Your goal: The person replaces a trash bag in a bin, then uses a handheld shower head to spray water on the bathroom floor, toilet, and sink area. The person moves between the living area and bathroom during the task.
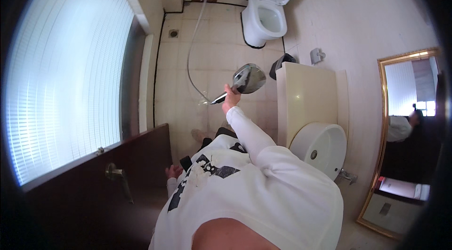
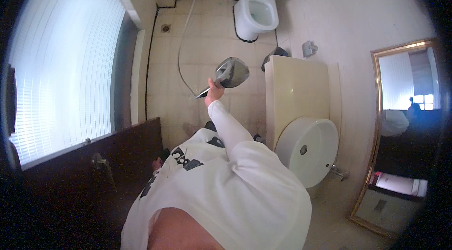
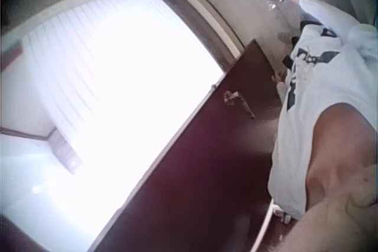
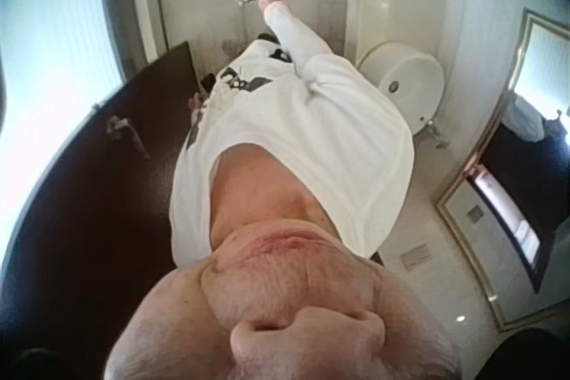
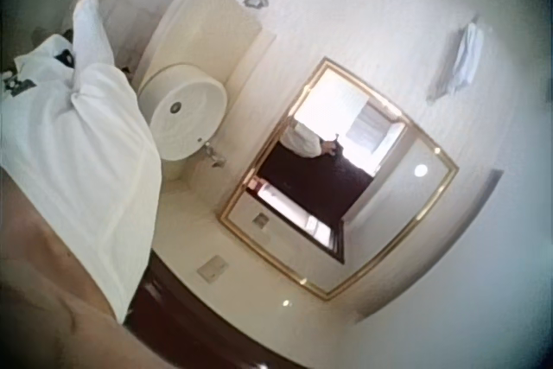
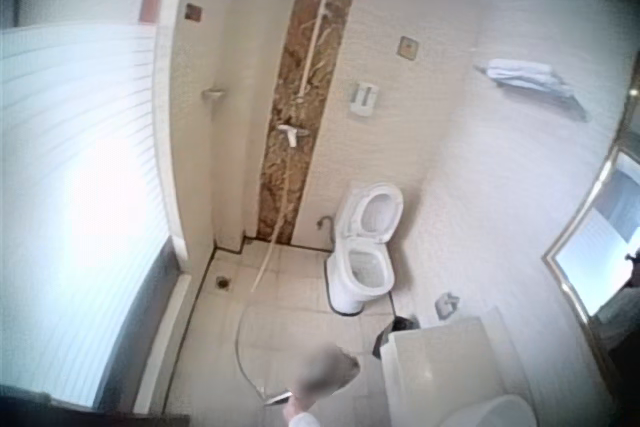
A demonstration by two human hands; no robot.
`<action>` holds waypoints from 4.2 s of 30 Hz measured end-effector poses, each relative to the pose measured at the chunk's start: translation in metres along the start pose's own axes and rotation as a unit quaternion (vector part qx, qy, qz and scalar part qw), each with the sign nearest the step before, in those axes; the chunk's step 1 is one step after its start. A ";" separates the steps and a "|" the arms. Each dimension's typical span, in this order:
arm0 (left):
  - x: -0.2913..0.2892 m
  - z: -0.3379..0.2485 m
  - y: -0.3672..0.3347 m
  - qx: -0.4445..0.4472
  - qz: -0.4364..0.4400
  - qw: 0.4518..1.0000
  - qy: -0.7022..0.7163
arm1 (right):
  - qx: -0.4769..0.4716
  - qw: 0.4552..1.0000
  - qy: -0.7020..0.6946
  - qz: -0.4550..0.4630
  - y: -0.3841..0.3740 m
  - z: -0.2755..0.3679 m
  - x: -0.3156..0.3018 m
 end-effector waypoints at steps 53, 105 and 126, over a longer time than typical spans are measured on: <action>0.308 -0.287 -0.005 0.078 0.003 0.966 -0.247 | -0.092 0.994 -0.034 -0.036 -0.299 0.149 0.037; 0.364 -0.468 -0.044 0.073 0.034 0.891 -0.447 | -0.014 0.995 -0.065 -0.081 -0.208 0.108 0.115; 0.387 -0.503 -0.094 0.132 0.060 0.791 -0.595 | -0.092 0.977 -0.025 -0.193 -0.208 0.090 0.104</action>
Point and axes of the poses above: each hand's wrist, its own y-axis away from the middle knuckle, its own x-axis out of the palm, z = x × y, the point moved 2 cm from there along -y, towards the middle knuckle, and after that the axes turned 10 degrees about -x, right-handed, at the moved point
